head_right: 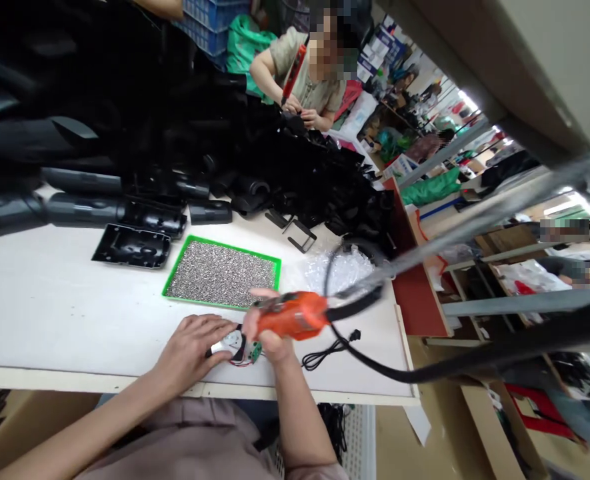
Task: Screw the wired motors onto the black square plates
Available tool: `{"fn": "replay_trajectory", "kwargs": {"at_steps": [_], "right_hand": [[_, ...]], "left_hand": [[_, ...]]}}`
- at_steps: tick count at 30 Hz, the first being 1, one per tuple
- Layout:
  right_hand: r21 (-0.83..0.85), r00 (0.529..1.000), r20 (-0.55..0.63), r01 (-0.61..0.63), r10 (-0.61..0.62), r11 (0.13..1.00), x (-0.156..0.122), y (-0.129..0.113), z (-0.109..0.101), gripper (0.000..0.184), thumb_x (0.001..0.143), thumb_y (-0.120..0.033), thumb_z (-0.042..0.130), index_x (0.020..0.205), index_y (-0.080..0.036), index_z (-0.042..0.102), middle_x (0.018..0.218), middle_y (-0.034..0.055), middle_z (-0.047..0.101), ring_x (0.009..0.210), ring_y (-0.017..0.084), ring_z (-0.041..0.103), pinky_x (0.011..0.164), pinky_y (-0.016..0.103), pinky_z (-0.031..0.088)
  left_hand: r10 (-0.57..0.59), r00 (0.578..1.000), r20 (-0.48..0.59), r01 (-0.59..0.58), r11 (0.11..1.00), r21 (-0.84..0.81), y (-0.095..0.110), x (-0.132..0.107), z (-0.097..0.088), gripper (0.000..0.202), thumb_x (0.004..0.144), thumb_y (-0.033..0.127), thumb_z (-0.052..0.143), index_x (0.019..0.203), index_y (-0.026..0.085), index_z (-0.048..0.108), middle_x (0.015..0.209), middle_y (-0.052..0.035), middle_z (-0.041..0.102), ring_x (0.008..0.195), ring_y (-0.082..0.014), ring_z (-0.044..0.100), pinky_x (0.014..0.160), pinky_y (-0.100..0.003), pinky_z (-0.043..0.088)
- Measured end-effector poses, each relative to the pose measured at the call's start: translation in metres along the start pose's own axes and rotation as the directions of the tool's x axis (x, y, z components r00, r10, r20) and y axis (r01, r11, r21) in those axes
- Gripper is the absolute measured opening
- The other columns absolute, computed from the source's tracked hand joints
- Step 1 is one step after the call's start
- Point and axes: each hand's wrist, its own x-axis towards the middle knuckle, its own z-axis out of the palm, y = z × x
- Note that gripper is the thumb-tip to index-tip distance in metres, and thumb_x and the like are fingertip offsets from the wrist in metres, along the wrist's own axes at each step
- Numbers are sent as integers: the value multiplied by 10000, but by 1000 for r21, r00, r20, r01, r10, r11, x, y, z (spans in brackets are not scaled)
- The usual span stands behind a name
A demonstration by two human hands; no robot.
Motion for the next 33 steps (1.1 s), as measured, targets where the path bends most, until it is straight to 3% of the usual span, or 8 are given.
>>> {"fn": "replay_trajectory", "kwargs": {"at_steps": [4, 7, 10, 12, 16, 23, 30, 33], "right_hand": [[113, 963, -55, 270, -266, 956, 10, -33, -8, 399, 807, -499, 630, 1131, -268, 608, 492, -79, 460, 367, 109, 395, 423, 259, 421], [69, 977, -83, 202, -196, 977, 11, -32, -6, 431, 761, -536, 661, 1072, -239, 628, 479, -84, 455, 348, 107, 390, 404, 260, 413], [60, 986, -118, 121, -113, 991, 6, -18, -1, 470, 735, -565, 680, 1052, -225, 614, 484, -90, 446, 357, 103, 394, 417, 258, 411], [80, 989, -102, 116, -108, 990, 1, -11, 0, 424, 767, -516, 678, 1077, -238, 600, 513, -84, 470, 387, 103, 419, 457, 261, 438], [81, 996, -45, 85, -81, 993, -8, -5, -1, 366, 800, -445, 682, 1099, -254, 593, 553, -70, 502, 442, 110, 460, 513, 272, 478], [68, 998, -9, 69, -69, 995, -1, 4, 4, 458, 782, -535, 658, 1118, -236, 573, 540, -74, 483, 445, 121, 477, 521, 292, 483], [96, 997, -14, 72, -71, 993, 1, -1, 15, 465, 755, -535, 682, 1087, -226, 579, 527, -75, 485, 414, 111, 440, 475, 276, 451], [81, 999, -32, 28, -25, 996, -2, -2, 16, 517, 719, -590, 686, 1065, -225, 567, 515, -81, 466, 410, 117, 440, 478, 290, 457]], "left_hand": [[-112, 993, 34, 112, 993, 23, -17, 48, -26, 359, 973, 337, 425, 1281, 240, 582, 1117, -62, 697, 1019, -236, 604, 867, -428, 448], [-182, 979, 90, 154, 954, 259, -33, 103, -25, 346, 924, 398, 547, 1161, 167, 649, 1136, -114, 675, 1052, -286, 581, 904, -457, 413], [-165, 973, 163, 111, 948, 298, -42, 134, -12, 203, 843, 352, 672, 894, 162, 722, 1009, -109, 698, 1024, -312, 574, 898, -450, 392], [-152, 973, 176, 96, 952, 290, -44, 136, -7, 171, 857, 322, 655, 802, 176, 723, 937, -87, 702, 992, -294, 576, 893, -434, 384], [-154, 976, 155, 101, 947, 304, -43, 121, -9, 216, 924, 283, 546, 903, 158, 721, 968, -102, 693, 968, -280, 574, 879, -431, 388], [-177, 984, -28, 179, 955, 237, -49, 101, -16, 255, 953, 338, 494, 984, 213, 715, 925, -62, 724, 869, -230, 625, 828, -367, 466], [-286, 958, 9, 269, 912, 310, -56, 94, -21, 310, 932, 294, 499, 1184, 287, 681, 848, -76, 730, 728, -235, 655, 640, -326, 496], [-297, 955, 9, 279, 909, 310, -55, 92, -26, 359, 927, 230, 467, 1217, 307, 665, 813, -71, 734, 692, -221, 650, 647, -329, 500]]}}
